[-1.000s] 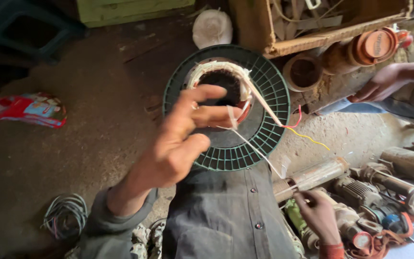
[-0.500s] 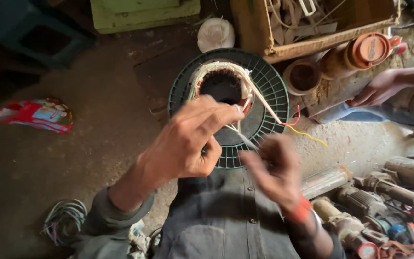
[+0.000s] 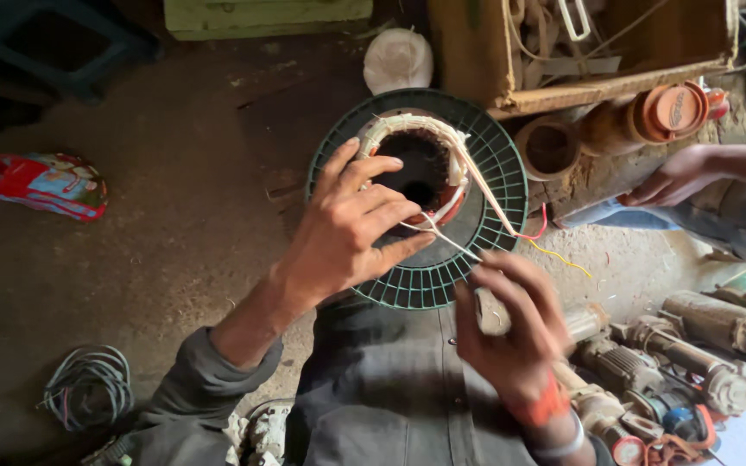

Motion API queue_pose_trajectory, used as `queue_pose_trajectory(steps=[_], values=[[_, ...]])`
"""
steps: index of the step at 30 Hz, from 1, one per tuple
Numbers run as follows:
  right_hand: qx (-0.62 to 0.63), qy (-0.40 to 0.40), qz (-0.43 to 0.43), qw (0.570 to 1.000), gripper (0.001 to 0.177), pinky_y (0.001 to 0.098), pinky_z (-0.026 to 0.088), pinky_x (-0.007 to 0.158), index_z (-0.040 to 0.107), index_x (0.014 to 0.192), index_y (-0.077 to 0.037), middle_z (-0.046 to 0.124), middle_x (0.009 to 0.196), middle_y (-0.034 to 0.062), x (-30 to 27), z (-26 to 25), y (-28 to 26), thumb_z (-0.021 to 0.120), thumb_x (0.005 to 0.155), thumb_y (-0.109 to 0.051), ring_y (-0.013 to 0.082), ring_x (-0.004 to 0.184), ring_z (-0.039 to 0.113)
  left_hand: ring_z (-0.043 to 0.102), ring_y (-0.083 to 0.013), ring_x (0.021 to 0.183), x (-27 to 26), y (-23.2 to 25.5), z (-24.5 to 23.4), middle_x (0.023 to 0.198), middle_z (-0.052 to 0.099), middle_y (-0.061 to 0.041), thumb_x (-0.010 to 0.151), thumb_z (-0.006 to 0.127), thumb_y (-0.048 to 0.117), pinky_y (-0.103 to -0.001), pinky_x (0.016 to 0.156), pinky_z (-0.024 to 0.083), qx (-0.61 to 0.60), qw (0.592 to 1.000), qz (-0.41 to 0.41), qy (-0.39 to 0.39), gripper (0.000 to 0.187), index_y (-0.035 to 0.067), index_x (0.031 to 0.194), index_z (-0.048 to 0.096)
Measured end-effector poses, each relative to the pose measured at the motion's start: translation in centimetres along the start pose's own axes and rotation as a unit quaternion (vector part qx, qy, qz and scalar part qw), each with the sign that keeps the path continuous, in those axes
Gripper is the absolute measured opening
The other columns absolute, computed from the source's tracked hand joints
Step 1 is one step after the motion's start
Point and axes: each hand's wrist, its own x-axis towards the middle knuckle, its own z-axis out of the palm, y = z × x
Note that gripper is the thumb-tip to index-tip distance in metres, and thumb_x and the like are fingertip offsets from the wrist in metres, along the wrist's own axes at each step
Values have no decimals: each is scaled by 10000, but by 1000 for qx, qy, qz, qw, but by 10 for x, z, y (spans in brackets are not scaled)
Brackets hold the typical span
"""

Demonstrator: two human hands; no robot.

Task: The person winds white insulating tape around a motor stator core, securing the copper windings. They repeatedly wrap the tape, pull it taut, and adjust the stator's position on a green fan guard while working in a cluttered workshop.

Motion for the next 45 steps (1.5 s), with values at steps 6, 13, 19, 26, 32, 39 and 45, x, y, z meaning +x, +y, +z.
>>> queue_pose_trajectory(steps=[6,13,19,26,32,39,45], values=[[185,-52,195,962,142,283,538,697,673,1075,-1,654,938,88,14,36,20,736,956,-46,192,769,681,574,-276,1303,1,-3,-4,1035,755,-30,852,854,222,-557,1239,307,-43,999,-6,-8,218,115,1031,790],[1,-49,-48,998,491,372,292,476,444,603,-64,376,587,56,15,43,42,850,879,-69,213,475,384,548,-259,1299,0,-9,3,1044,726,-3,771,875,210,-639,1202,235,-77,997,-21,-2,206,147,938,773],[-2,-85,-232,969,472,355,299,479,477,648,-81,395,654,57,103,52,28,860,904,23,202,493,401,574,-239,1205,-1,-17,7,898,623,-22,753,915,188,-633,1268,250,-119,992,-23,-21,226,132,881,738],[-8,-34,-216,976,362,356,310,461,436,595,-42,392,618,48,82,24,19,672,770,169,189,470,381,593,-224,1186,3,-22,-1,921,649,-15,735,907,180,-567,1251,281,-142,989,-14,-30,221,139,907,774],[-13,30,-33,999,480,337,288,470,368,593,-29,391,634,66,31,46,53,707,850,192,176,494,372,589,-224,1218,6,-25,-4,936,668,-13,773,906,239,-544,1255,269,-132,990,11,-43,226,157,947,787],[467,-102,-82,875,458,402,612,706,316,600,-69,609,809,79,29,7,23,653,856,106,250,721,674,580,-245,1241,5,-30,-9,1005,705,-34,834,871,331,-541,1226,280,-119,990,40,-59,303,103,1002,764],[167,-152,87,970,198,313,509,557,668,895,52,690,968,137,41,2,21,811,788,-34,129,622,598,619,-186,1178,5,-28,-3,902,712,6,850,857,241,-496,1255,241,-168,985,-3,-44,143,149,943,799]])
